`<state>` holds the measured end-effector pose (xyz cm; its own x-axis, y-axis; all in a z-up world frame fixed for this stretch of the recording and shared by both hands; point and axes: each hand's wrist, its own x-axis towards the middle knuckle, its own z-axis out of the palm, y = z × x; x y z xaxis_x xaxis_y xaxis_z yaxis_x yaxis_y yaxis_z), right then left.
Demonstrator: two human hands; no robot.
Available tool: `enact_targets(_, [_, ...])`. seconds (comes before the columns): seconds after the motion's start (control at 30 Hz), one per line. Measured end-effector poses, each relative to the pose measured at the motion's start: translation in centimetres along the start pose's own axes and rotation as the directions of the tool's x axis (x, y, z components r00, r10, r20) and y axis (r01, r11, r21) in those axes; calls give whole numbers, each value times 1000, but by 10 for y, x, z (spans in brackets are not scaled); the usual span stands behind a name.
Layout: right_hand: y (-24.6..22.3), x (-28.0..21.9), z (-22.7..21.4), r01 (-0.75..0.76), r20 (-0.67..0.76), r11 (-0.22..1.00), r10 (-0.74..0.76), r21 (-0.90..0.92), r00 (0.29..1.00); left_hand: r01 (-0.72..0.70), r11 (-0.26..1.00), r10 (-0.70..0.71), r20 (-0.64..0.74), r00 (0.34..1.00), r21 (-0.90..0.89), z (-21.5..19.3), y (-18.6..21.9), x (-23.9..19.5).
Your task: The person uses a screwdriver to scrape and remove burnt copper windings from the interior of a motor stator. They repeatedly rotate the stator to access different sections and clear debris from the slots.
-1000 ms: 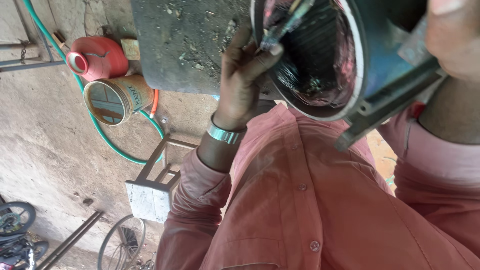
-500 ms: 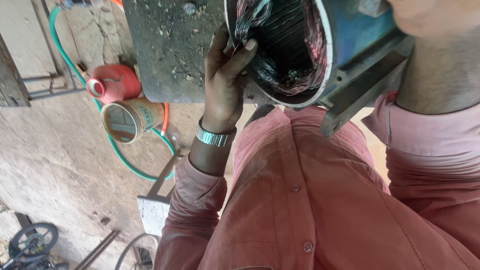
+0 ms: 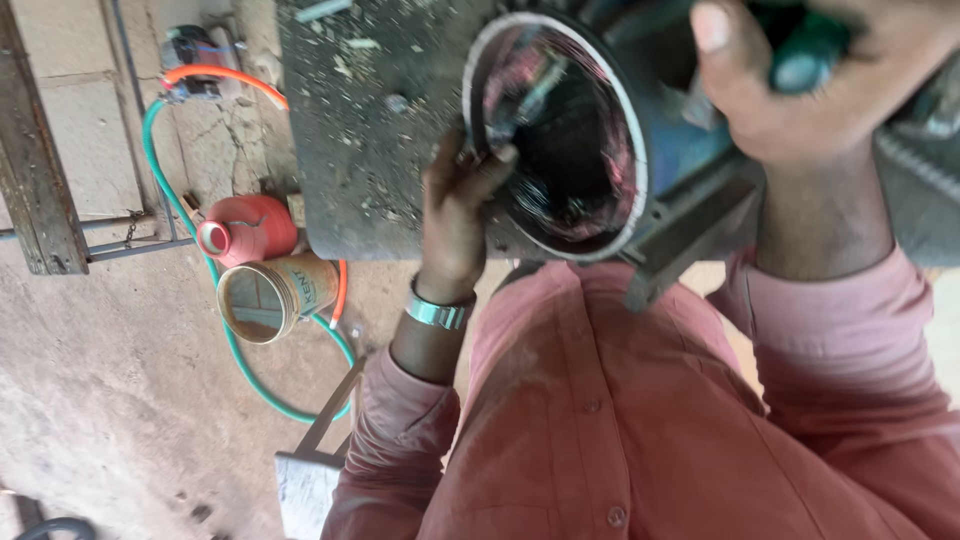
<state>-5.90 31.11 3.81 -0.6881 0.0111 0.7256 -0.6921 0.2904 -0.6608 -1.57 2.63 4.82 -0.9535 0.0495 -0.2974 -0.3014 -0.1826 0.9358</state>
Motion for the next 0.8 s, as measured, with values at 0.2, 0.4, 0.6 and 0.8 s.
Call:
enact_targets(0.2, [-1, 8, -1, 32, 3, 999, -32, -31, 999, -76, 995, 82, 89, 993, -70, -5, -10, 9])
enact_targets(0.4, [-7, -4, -3, -21, -22, 986, 18, -165, 1000, -47, 995, 60, 144, 988, -92, -12, -11, 20])
enact_targets(0.6, [-19, -4, 1, -41, -69, 969, 25, -242, 997, -40, 998, 53, 239, 970, -58, -20, -5, 37])
enact_targets(0.8, [-32, -3, 3, -14, -74, 944, -11, -329, 997, -95, 995, 92, 319, 943, -7, -27, -2, 49])
